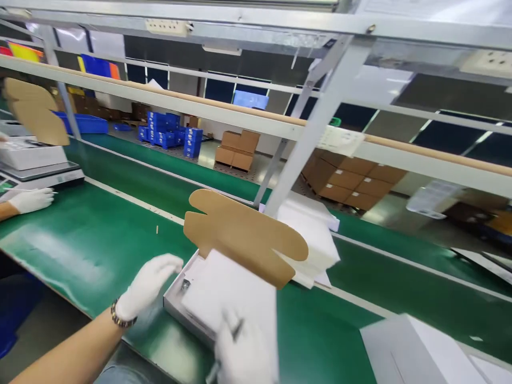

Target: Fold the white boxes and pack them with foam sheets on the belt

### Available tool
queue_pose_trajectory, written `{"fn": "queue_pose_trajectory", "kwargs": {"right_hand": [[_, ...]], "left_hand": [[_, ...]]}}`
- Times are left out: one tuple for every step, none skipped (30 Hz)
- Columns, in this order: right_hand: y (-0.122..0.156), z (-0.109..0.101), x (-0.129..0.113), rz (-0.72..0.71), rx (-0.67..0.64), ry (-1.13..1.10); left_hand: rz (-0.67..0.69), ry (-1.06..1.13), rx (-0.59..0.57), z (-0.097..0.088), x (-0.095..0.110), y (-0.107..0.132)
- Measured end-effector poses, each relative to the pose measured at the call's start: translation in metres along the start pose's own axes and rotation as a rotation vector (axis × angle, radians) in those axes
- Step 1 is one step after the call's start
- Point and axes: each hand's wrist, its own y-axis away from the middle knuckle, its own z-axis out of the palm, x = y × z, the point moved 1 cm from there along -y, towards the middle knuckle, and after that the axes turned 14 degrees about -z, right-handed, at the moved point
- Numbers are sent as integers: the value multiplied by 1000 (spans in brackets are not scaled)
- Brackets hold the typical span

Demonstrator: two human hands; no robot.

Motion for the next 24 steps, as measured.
{"fn": "queue_pose_trajectory", "kwargs": {"right_hand": [[-6, 15, -7, -41, -9, 4], [-13, 28, -12, -70, -21, 13], [-19, 40, -14, -74, -45, 13], [-24, 49, -13, -53, -85, 2], [-28, 55, -11, -21, -142, -21], [-32, 57, -7, 28, -209, -56], [-35, 56, -1, 91, -275, -92], [-38, 52, 5, 157, -329, -118], [-41, 47, 11, 219, -364, -131], [-44, 42, 18, 268, -381, -133], [-46, 38, 23, 304, -386, -136], [-49, 35, 28, 332, -393, -153], [-51, 34, 31, 354, -406, -188], [-52, 35, 34, 381, -424, -233], [-54, 36, 35, 410, -446, -275], [-54, 38, 35, 431, -465, -302], [-54, 40, 34, 436, -474, -307], [-54, 41, 33, 418, -472, -289], [-54, 42, 32, 390, -457, -256], [-53, 42, 31, 362, -438, -225], [-51, 42, 30, 340, -422, -206], [-50, 43, 30, 335, -412, -202], [-48, 43, 29, 341, -413, -214], [-46, 44, 29, 347, -421, -234]], "left_hand": [[8, -28, -4, -1, 1, -14], [45, -67, -54, 4, 2, -26], [94, -102, -134, 11, 2, -37], [142, -145, -209, 22, 1, -46], [186, -203, -259, 33, -1, -52], [223, -266, -279, 44, -4, -55], [253, -326, -271, 55, -8, -57], [279, -381, -250, 64, -11, -57], [305, -431, -228, 71, -15, -56], [328, -465, -210, 78, -18, -53], [346, -476, -197, 83, -20, -51], [366, -478, -185, 86, -21, -48], [384, -472, -170, 89, -21, -46], [400, -462, -159, 90, -20, -45], [413, -453, -150, 90, -18, -46], [423, -450, -148, 88, -14, -47], [433, -453, -151, 86, -10, -50], [446, -461, -165, 83, -5, -53], [460, -467, -182, 81, -1, -56], [475, -469, -202, 80, 3, -58], [485, -463, -218, 79, 5, -59], [483, -453, -224, 81, 6, -58], [468, -441, -220, 83, 6, -56], [448, -430, -206, 88, 5, -52]]}}
